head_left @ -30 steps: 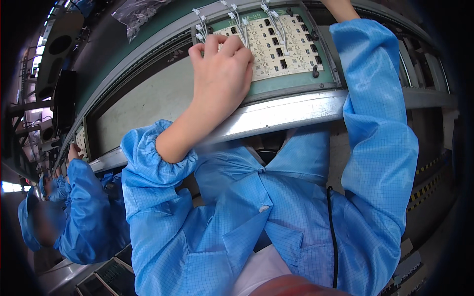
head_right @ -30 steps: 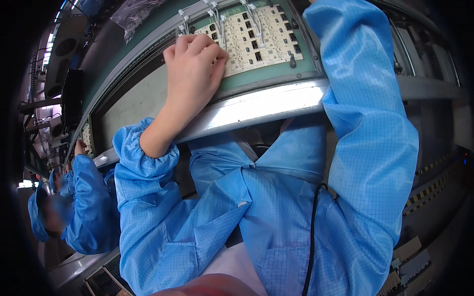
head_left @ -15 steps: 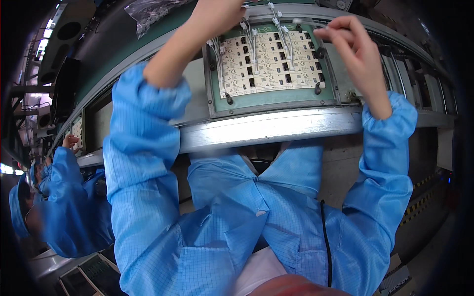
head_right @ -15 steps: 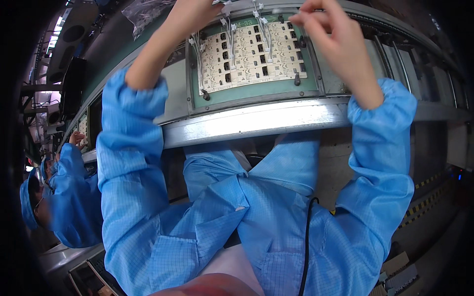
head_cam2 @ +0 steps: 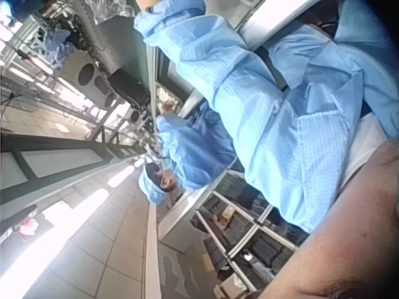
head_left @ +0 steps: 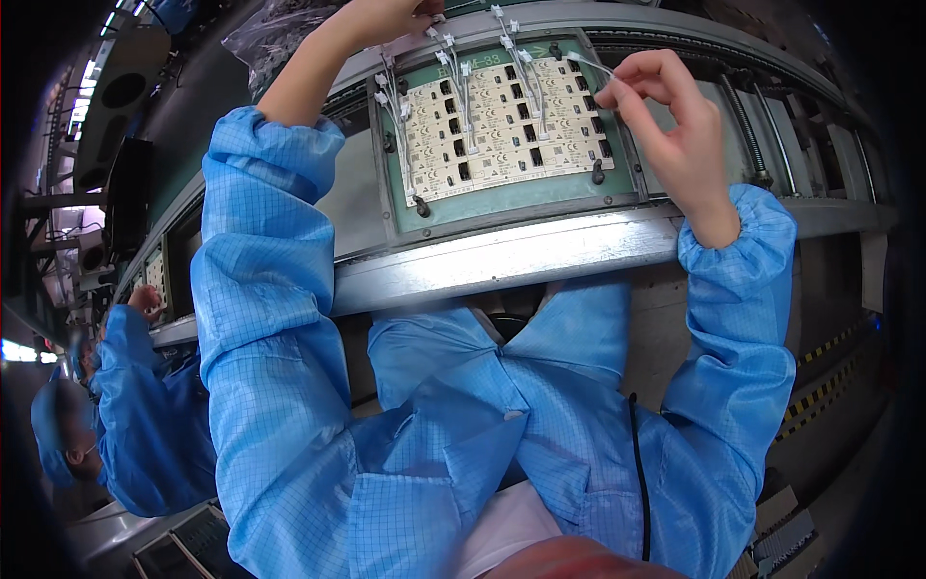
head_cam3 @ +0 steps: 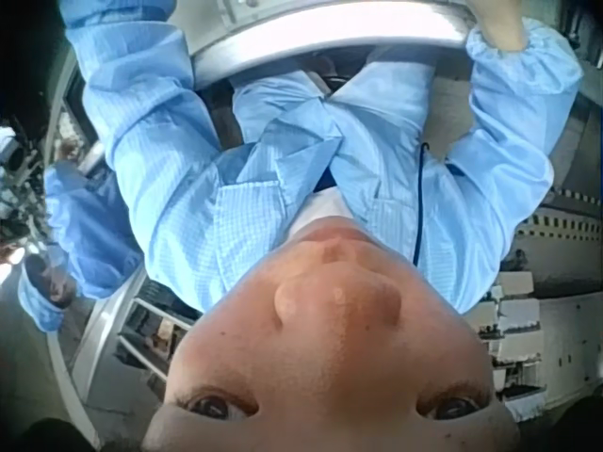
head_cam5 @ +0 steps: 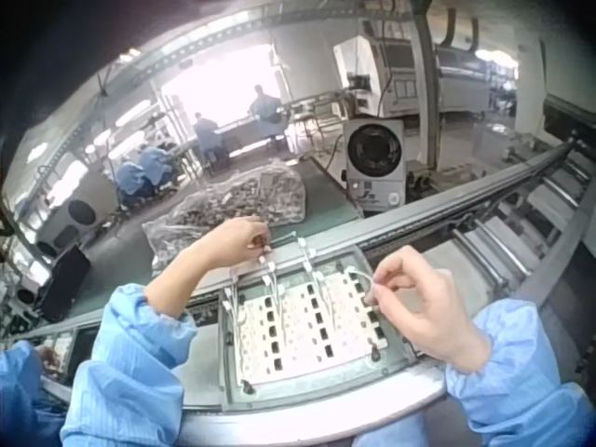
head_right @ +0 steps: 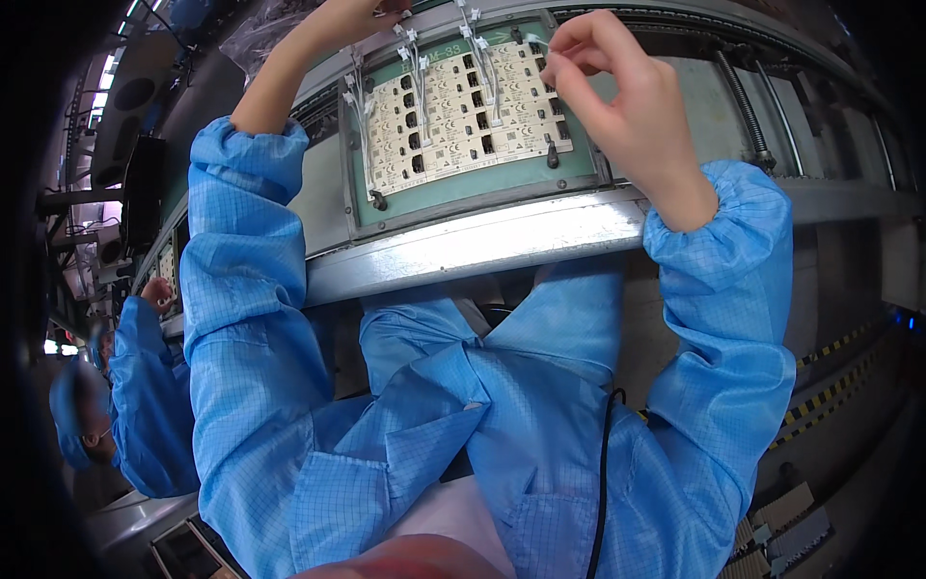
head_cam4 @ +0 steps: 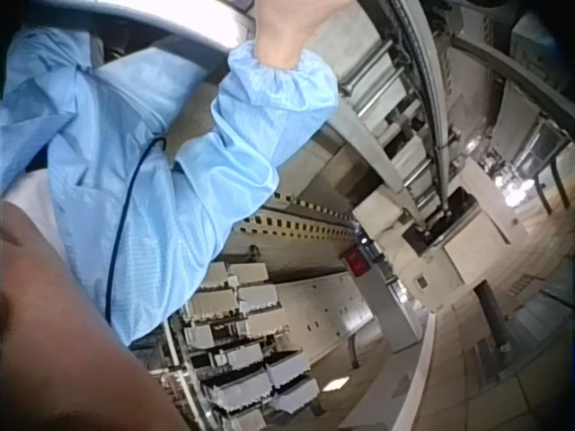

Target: Manually placing and adjusting electronic components onto a printed circuit board on an assembly line.

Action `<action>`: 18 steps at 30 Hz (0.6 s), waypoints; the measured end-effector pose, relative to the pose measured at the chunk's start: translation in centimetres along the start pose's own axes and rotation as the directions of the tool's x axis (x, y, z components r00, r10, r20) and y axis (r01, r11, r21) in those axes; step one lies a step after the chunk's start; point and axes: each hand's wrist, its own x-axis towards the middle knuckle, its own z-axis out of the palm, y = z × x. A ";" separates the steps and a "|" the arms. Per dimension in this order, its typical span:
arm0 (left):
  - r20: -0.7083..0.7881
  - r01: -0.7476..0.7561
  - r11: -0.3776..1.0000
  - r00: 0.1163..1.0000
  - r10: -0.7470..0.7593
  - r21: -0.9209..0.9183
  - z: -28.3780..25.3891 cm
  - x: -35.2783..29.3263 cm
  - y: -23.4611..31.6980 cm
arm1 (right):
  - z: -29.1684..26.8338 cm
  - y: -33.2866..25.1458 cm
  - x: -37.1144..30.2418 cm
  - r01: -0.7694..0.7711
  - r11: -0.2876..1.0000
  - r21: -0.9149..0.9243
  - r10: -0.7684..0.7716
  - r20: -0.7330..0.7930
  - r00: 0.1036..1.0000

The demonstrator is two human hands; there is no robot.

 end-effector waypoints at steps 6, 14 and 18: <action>-0.222 0.109 0.979 0.964 -0.146 -0.174 -0.5 1.1 -1.9 | 0.6 -0.3 0.0 0.098 0.994 -0.048 -0.100 -0.045 0.994; -0.346 0.188 0.960 0.904 -0.252 -0.207 1.6 1.9 -6.3 | 1.2 -0.7 -0.2 0.228 0.970 -0.090 -0.229 -0.002 0.974; -0.405 0.254 0.910 0.833 -0.378 -0.328 2.2 2.0 -6.8 | 1.7 -0.9 -0.8 0.296 0.952 -0.079 -0.286 0.118 0.951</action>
